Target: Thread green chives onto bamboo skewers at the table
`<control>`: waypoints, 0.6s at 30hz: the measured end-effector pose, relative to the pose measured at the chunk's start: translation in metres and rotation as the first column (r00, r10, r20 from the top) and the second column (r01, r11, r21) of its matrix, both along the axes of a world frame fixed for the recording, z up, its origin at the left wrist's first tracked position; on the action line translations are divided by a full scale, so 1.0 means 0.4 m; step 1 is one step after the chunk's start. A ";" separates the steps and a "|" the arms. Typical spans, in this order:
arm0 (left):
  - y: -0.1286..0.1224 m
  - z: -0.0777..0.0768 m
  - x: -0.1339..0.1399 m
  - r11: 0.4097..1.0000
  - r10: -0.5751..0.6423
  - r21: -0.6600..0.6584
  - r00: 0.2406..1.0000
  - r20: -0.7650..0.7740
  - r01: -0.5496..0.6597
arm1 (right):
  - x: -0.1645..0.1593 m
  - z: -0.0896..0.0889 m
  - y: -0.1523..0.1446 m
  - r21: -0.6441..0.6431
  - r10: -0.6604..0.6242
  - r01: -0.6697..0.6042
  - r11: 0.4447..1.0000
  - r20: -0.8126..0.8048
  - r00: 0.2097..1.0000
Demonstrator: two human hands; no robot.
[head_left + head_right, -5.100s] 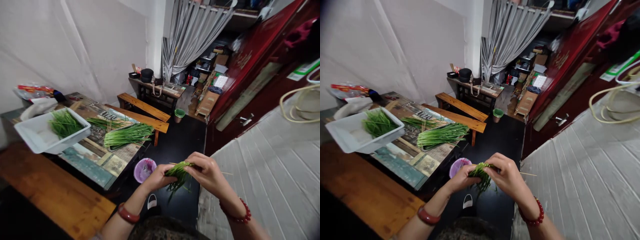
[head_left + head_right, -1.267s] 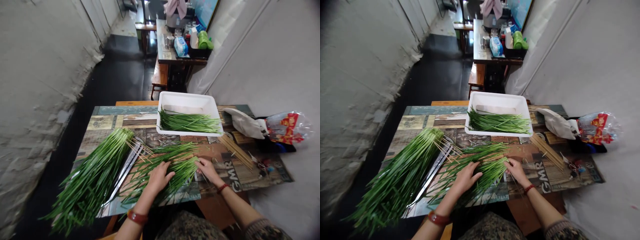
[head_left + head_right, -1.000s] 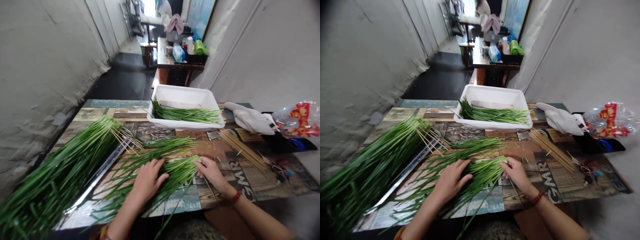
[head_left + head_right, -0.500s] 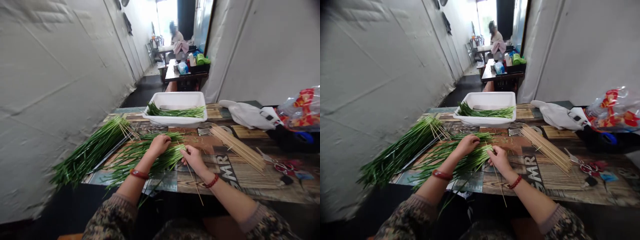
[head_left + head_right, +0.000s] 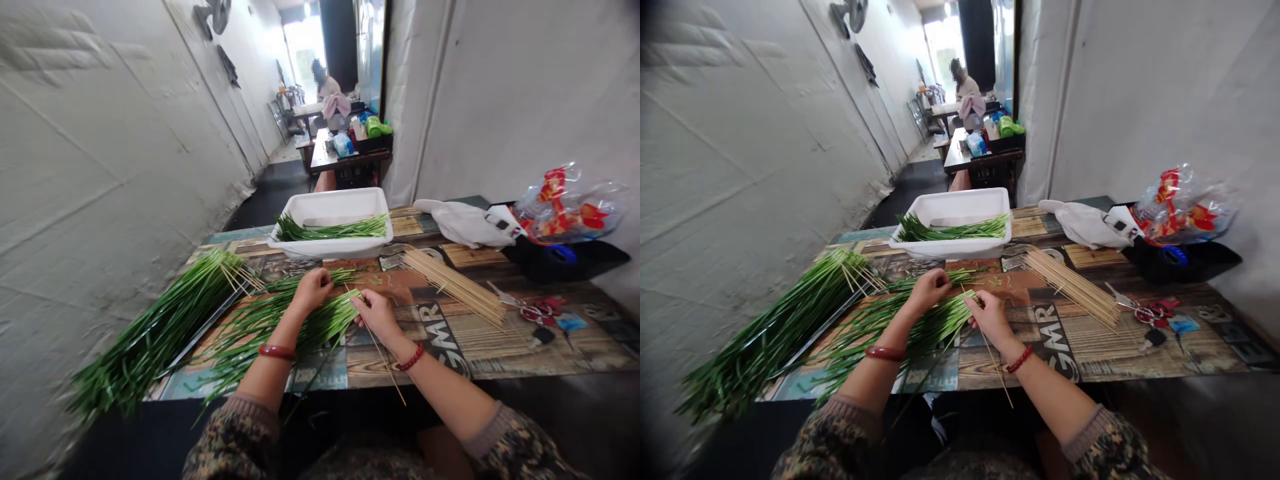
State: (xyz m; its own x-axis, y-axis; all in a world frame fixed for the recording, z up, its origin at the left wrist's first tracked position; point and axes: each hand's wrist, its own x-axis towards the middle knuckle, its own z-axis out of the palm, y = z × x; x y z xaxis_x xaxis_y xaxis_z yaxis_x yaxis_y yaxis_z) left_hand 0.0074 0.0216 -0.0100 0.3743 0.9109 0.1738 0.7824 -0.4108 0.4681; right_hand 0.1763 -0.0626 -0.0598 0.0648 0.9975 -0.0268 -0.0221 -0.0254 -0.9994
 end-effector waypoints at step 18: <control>-0.020 0.053 -0.007 0.913 0.177 -0.358 0.598 0.782 0.198 | 0.000 0.112 0.092 0.405 -0.008 -0.131 0.905 0.326 0.945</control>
